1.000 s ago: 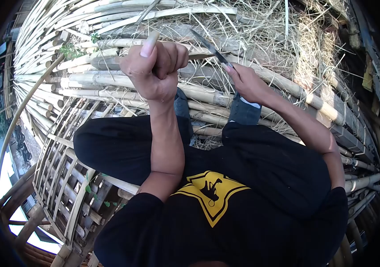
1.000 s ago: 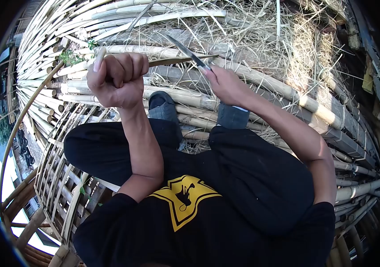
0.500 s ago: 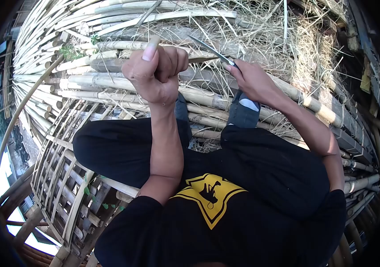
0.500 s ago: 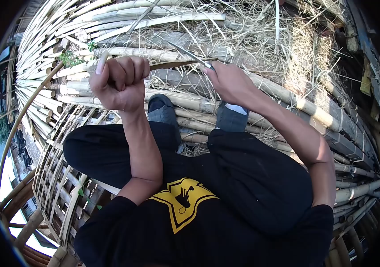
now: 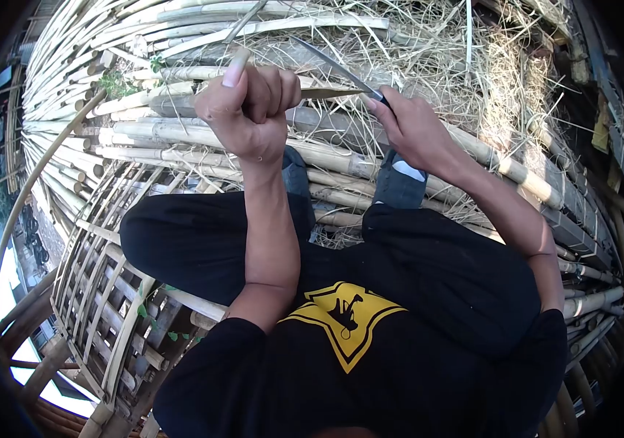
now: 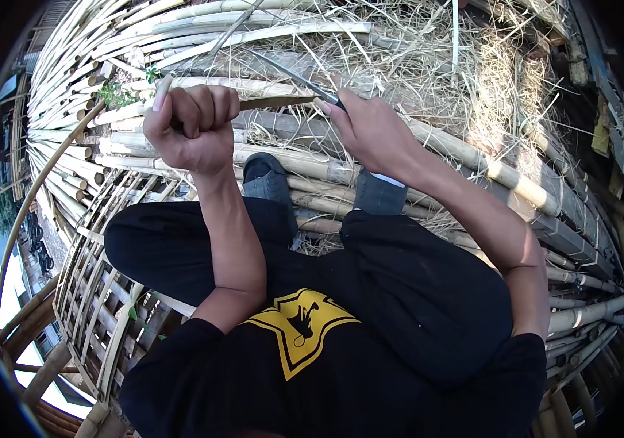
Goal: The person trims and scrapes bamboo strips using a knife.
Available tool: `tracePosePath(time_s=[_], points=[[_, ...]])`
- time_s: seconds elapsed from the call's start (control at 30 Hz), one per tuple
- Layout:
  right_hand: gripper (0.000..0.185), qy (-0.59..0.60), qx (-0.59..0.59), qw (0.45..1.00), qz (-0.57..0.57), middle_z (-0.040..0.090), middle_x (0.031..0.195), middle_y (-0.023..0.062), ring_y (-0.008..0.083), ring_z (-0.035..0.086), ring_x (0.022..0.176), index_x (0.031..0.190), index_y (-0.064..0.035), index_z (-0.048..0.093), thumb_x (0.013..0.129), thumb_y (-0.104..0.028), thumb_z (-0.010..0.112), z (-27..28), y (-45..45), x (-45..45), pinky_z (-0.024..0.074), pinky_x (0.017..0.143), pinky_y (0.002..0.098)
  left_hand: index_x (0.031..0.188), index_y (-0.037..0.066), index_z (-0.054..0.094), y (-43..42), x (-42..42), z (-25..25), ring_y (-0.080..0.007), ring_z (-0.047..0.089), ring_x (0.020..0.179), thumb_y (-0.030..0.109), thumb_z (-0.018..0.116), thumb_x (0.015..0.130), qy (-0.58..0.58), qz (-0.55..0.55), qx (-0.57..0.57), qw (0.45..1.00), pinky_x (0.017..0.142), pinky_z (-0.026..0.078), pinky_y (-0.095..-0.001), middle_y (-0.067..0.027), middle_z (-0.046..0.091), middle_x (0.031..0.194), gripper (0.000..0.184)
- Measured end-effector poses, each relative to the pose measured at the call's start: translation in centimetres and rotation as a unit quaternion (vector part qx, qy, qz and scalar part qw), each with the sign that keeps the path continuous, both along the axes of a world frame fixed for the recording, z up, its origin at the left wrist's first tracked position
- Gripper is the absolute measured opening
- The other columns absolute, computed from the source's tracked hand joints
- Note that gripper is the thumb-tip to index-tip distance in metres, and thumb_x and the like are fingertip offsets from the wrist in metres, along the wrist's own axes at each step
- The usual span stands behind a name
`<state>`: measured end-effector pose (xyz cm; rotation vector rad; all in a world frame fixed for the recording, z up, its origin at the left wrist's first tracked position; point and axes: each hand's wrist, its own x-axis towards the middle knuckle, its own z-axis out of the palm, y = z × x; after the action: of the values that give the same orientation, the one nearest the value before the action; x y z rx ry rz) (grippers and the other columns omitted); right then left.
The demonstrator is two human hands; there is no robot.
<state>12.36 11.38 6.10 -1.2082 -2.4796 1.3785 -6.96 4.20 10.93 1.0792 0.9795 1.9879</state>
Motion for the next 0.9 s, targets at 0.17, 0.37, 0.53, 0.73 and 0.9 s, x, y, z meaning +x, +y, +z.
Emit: tracePosePath(time_s=[0.17, 0.37, 0.53, 0.73, 0.9], points=[[0.037, 0.071, 0.022, 0.997, -0.022, 0.058, 0.064, 0.0253, 0.0436, 0.058, 0.060, 0.094, 0.0049, 0.048, 0.101, -0.031, 0.040, -2.9, -2.4, -0.2, 0.0432, 0.056, 0.0527, 0.101, -0.006, 0.065, 0.4, -0.4, -1.7, -0.0083, 0.019, 0.037, 0.014, 0.039, 0.095, -0.040, -0.064, 0.118, 0.990, 0.036, 0.023, -0.0262, 0.0018, 0.021, 0.046, 0.033], [0.037, -0.071, 0.006, 0.997, 0.036, 0.061, 0.070, 0.0254, 0.0419, 0.061, 0.064, 0.100, 0.0050, 0.047, 0.101, -0.031, 0.039, -1.7, 1.0, 0.1, 0.0459, 0.062, 0.0492, 0.122, 0.001, 0.060, -0.4, 0.2, -1.9, -0.0080, 0.019, 0.039, 0.009, 0.042, 0.095, 0.027, -0.068, 0.135, 0.988, 0.037, 0.023, -0.0258, 0.0026, 0.022, 0.047, 0.034], [0.023, 0.153, 0.014, 0.988, -0.011, 0.057, 0.063, 0.0183, 0.0330, 0.056, 0.052, 0.101, 0.0015, 0.047, 0.100, -0.022, 0.044, 2.1, -0.5, -0.9, 0.0409, 0.051, 0.0434, 0.120, 0.001, 0.061, 0.7, -0.1, -1.4, -0.0080, 0.019, 0.039, 0.010, 0.042, 0.096, 0.026, -0.079, 0.133, 0.988, 0.037, 0.023, -0.0259, 0.0025, 0.022, 0.047, 0.032], [0.033, -0.137, 0.037, 0.990, -0.018, 0.060, 0.069, 0.0215, 0.0462, 0.057, 0.065, 0.101, 0.0019, 0.048, 0.100, -0.030, 0.039, -11.7, -1.4, 4.0, 0.0391, 0.061, 0.0532, 0.118, -0.002, 0.061, 0.4, -1.1, -2.1, -0.0079, 0.019, 0.038, 0.014, 0.040, 0.098, 0.001, -0.096, 0.134, 0.986, 0.036, 0.023, -0.0259, 0.0022, 0.021, 0.047, 0.033], [0.038, -0.001, 0.031, 0.994, -0.104, 0.055, 0.061, 0.0155, 0.0326, 0.053, 0.054, 0.091, 0.0017, 0.052, 0.101, -0.032, 0.040, -3.0, 2.8, 3.0, 0.0394, 0.055, 0.0439, 0.120, -0.002, 0.059, 0.5, -0.8, -1.8, -0.0074, 0.019, 0.039, 0.016, 0.040, 0.099, 0.013, -0.088, 0.130, 0.987, 0.036, 0.022, -0.0254, 0.0022, 0.021, 0.048, 0.034]])
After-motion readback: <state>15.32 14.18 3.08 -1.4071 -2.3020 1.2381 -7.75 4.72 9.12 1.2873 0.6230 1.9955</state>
